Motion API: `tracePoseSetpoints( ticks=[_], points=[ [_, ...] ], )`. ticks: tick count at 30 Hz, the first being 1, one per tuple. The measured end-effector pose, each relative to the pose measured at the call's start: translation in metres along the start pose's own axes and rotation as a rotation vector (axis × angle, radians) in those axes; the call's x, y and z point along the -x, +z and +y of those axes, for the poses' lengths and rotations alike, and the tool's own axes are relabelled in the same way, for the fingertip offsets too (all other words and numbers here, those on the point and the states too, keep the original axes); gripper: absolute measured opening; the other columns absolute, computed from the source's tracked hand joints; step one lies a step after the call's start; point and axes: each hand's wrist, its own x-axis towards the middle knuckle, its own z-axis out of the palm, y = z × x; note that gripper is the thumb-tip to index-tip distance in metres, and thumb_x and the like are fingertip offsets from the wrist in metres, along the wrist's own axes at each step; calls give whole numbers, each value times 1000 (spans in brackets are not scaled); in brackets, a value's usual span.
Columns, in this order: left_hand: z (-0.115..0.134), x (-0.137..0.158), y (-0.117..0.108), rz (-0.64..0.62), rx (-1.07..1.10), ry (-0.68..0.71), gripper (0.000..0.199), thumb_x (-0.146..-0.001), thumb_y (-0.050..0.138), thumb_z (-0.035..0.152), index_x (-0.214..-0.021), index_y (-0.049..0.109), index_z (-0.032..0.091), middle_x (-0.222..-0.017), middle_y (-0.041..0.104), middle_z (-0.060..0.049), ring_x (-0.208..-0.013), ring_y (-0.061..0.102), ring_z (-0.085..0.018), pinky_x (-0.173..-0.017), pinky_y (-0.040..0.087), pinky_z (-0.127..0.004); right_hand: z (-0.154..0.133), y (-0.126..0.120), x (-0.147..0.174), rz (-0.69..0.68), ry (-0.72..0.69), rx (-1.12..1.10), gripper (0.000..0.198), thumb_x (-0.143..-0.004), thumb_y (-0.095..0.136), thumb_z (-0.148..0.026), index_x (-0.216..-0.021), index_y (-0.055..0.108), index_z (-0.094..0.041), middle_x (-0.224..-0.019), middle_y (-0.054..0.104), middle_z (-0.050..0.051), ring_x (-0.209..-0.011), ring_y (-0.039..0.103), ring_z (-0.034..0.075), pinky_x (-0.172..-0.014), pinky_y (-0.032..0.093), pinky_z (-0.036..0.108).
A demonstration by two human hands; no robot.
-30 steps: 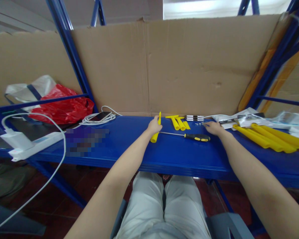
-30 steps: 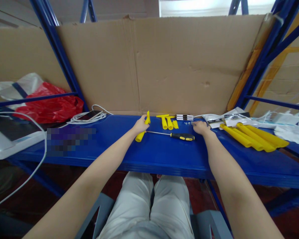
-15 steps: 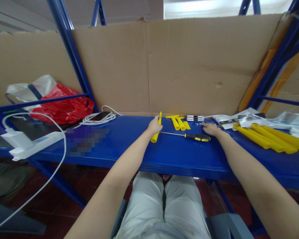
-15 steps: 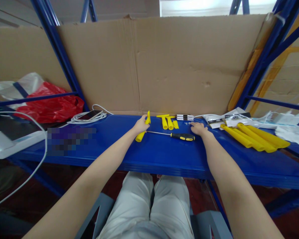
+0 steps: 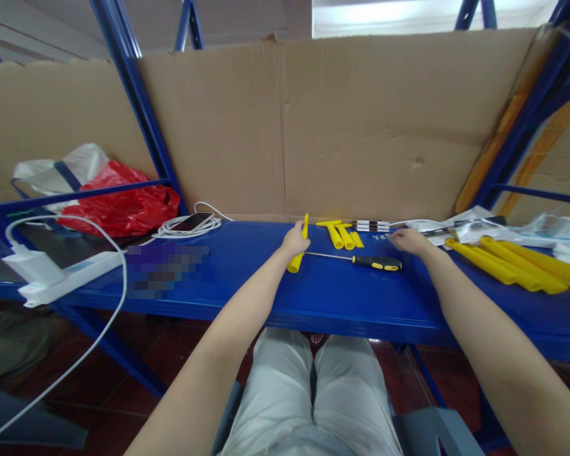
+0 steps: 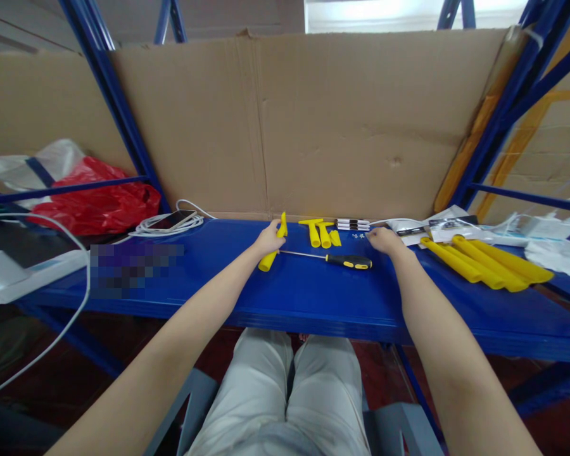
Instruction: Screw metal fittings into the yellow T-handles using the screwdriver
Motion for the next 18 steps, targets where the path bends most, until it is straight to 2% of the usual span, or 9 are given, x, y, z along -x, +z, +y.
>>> tracePoseSetpoints(
  ticks=[1,3,5,7,10,12,15,18],
  points=[
    [0,0,0,0,1,2,71,-81,61,4,-147,39,18,-129,67,-15,-104,72,-26,-85,59,-34,-5,-5,4,-47,66,-92,27,-83,50,-22,-86,76,-15,-96,76,17,-97,70,31,-89,53,41],
    [-1,-1,1,2,5,7,71,-81,61,4,-147,39,18,-129,66,-15,-104,72,-26,-86,58,-35,-19,-15,14,-89,63,-173,28,-86,46,-24,-83,73,-15,-87,75,14,-80,71,23,-76,55,33],
    [-2,-2,1,7,10,8,72,-80,62,4,-147,40,18,-129,66,-15,-104,72,-27,-86,58,-36,-33,-24,25,-175,32,-295,28,-86,50,-32,-81,72,-15,-86,75,14,-78,70,22,-72,54,32],
    [-3,-3,1,9,12,7,72,-80,62,4,-147,40,18,-129,66,-16,-103,72,-26,-86,58,-35,-46,-31,37,-285,-17,-319,35,-85,53,-45,-82,72,-17,-91,75,13,-85,70,24,-73,53,32],
    [-4,-4,2,9,13,5,73,-80,62,4,-147,40,18,-128,67,-15,-102,72,-26,-85,58,-34,-57,-36,49,-422,-111,-232,49,-77,57,-65,-82,74,-20,-99,75,11,-98,67,29,-78,52,35],
    [-4,-5,2,10,12,7,73,-80,62,5,-147,40,19,-128,67,-14,-102,72,-25,-84,58,-33,-61,-37,53,-473,-209,-140,54,-69,61,-72,-82,76,-22,-99,75,9,-100,66,31,-80,51,35],
    [-5,-5,3,12,7,8,71,-81,62,6,-147,40,19,-128,67,-14,-103,71,-25,-84,58,-33,-67,-35,56,-515,-303,-25,52,-62,68,-69,-86,76,-23,-98,75,7,-97,66,30,-80,50,35],
    [-5,-5,3,14,0,2,71,-81,61,6,-148,40,18,-129,66,-15,-103,72,-26,-84,58,-33,-72,-31,57,-504,-307,65,42,-63,70,-59,-84,72,-23,-90,73,7,-86,66,27,-71,48,34]
  ],
)
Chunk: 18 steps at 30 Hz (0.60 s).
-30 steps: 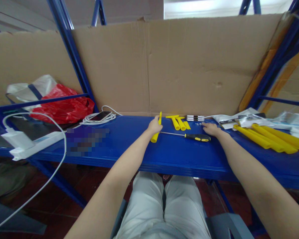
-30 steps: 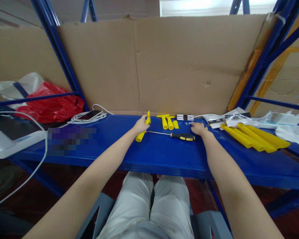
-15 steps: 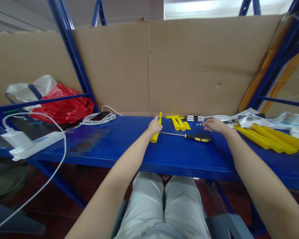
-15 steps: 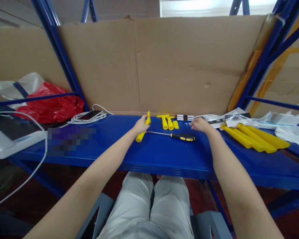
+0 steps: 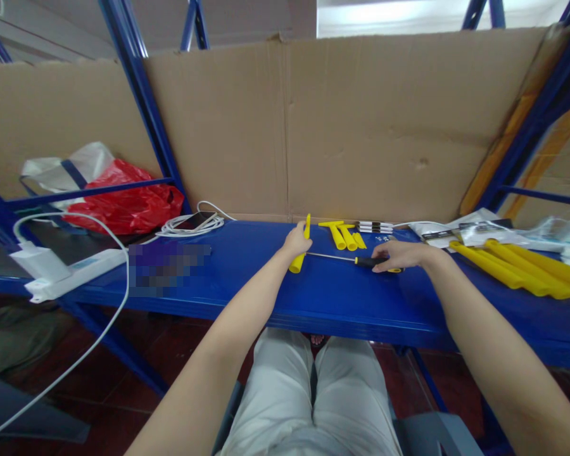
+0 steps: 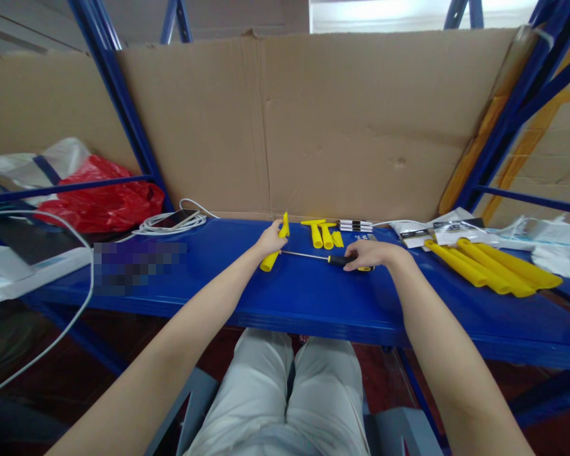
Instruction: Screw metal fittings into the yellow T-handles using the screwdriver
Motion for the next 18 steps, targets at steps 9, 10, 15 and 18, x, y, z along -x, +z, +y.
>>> tracePoseSetpoints(
  ticks=[9,10,15,18],
  points=[
    [1,2,-1,2,14,-20,72,-81,60,5,-148,39,20,-130,66,-14,-97,73,-23,-84,59,-32,10,2,-4,267,-56,36,19,-65,69,-34,-80,61,-24,-78,68,2,-73,61,21,-66,45,30],
    [1,2,-2,-6,16,-25,71,-82,60,5,-148,39,20,-131,66,-14,-94,74,-22,-82,59,-32,13,2,-5,331,-49,54,20,-65,68,-32,-82,60,-24,-79,68,2,-74,61,21,-67,45,30],
    [1,2,-2,-36,49,-51,68,-85,56,6,-148,35,19,-130,65,-14,-74,73,-19,-69,60,-31,23,-4,-3,616,62,188,28,-73,61,-28,-101,66,-25,-93,71,8,-88,63,27,-76,44,36],
    [-1,1,0,-50,130,-77,68,-86,54,5,-149,32,20,-124,66,-14,-62,69,-15,-60,59,-30,26,-8,2,737,86,271,34,-80,55,-30,-110,70,-26,-107,70,11,-105,59,33,-85,42,43]
  ],
)
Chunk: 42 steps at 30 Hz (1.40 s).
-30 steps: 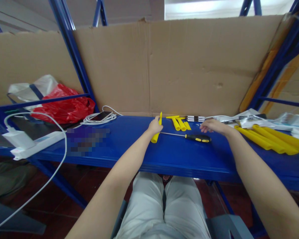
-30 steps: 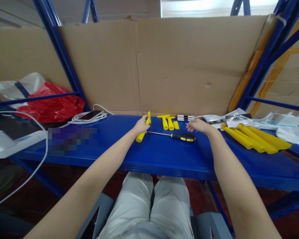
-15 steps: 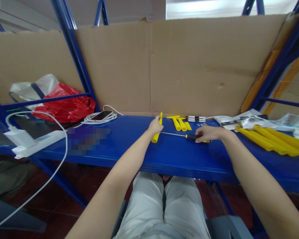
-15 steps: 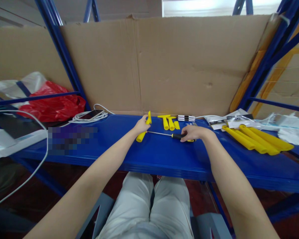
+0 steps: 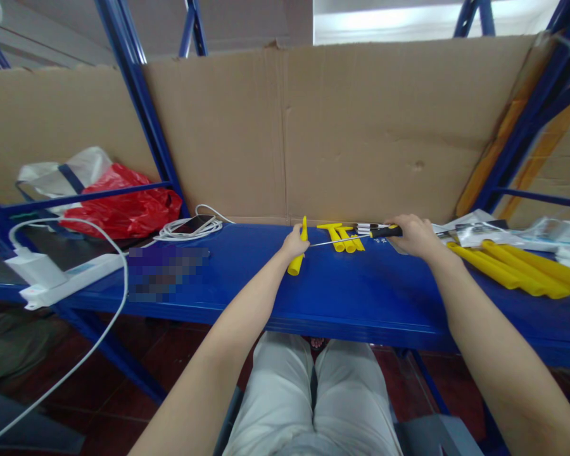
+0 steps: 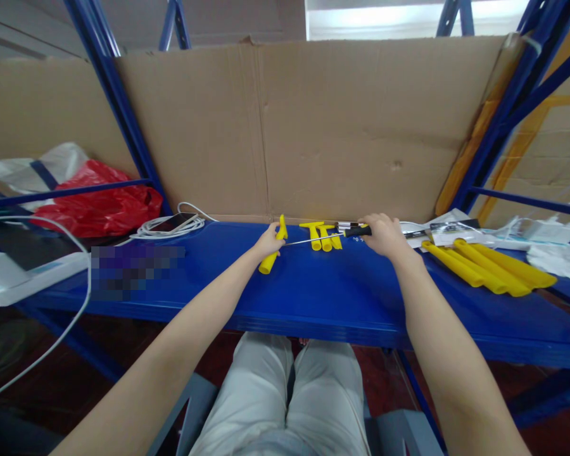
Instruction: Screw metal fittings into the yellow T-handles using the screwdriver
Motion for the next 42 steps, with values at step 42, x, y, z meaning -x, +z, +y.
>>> tracePoseSetpoints(
  ticks=[42],
  points=[
    [-6,-1,-5,-186,255,2,66,-89,56,12,-146,24,25,-119,67,-9,-48,54,-5,-46,50,-19,4,-2,5,104,166,61,30,-84,50,-29,-108,66,-21,-111,65,18,-104,54,36,-81,38,44]
  ],
)
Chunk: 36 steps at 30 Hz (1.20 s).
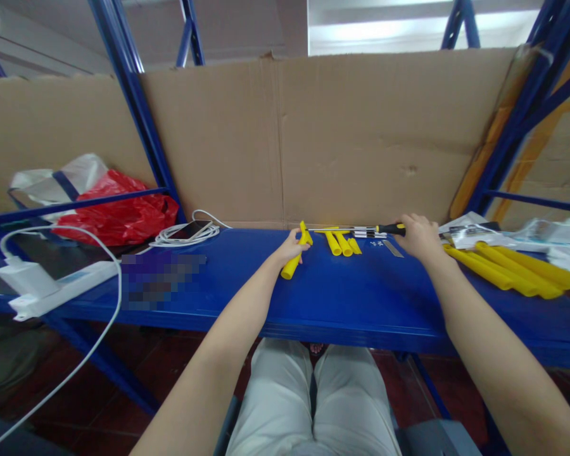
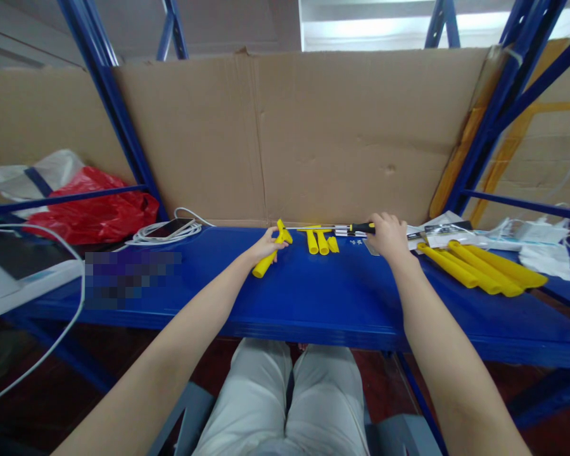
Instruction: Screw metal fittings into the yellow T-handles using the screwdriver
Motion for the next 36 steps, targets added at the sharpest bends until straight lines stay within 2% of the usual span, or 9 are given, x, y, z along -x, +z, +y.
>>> tracePoseSetpoints(
  ticks=[5,10,16,20,23,28,32,36],
  points=[
    [1,1,0,10,-19,14,66,-89,57,11,-146,26,25,-121,66,-10,-54,59,-7,-50,54,-21,0,7,-1,1,21,34,34,-81,49,-24,-113,60,-18,-100,66,18,-96,54,34,-79,38,42],
    [3,2,3,43,-85,10,67,-90,53,9,-148,24,26,-116,65,-8,-58,60,-9,-52,55,-22,5,13,-3,-24,-29,42,38,-80,51,-28,-114,62,-19,-110,64,19,-105,52,37,-84,40,46],
    [5,5,8,48,-187,39,64,-91,50,9,-148,25,22,-109,64,-7,-49,55,-7,-50,54,-23,14,13,-4,-78,-47,66,33,-81,52,-32,-105,69,-19,-109,62,18,-107,50,37,-82,42,46],
    [5,5,8,47,-214,41,65,-90,50,10,-149,24,22,-103,64,-6,-51,57,-9,-55,57,-27,11,9,-2,-82,-55,103,30,-82,53,-34,-101,70,-18,-106,62,20,-104,52,37,-82,42,46],
    [5,4,8,58,-211,49,65,-90,50,9,-149,26,22,-105,64,-7,-53,59,-10,-57,59,-28,5,5,-1,-98,-23,105,30,-83,54,-34,-105,65,-17,-104,65,21,-100,57,36,-81,42,44],
    [5,4,8,59,-214,48,65,-90,52,9,-148,26,22,-107,64,-8,-51,57,-8,-53,57,-26,1,8,0,-219,87,111,34,-87,55,-38,-113,57,-17,-98,71,18,-87,66,32,-73,42,37],
    [7,5,7,45,-212,47,63,-91,50,7,-147,26,20,-108,63,-9,-47,53,-6,-49,53,-23,5,15,-1,-259,28,114,38,-85,58,-36,-117,56,-15,-104,72,19,-91,67,32,-72,43,35],
    [6,6,7,51,-209,45,63,-91,50,8,-148,26,21,-106,64,-8,-47,54,-7,-48,52,-23,10,18,-3,-232,-5,123,38,-86,54,-35,-117,59,-14,-107,70,20,-99,65,33,-76,44,37]
  ],
)
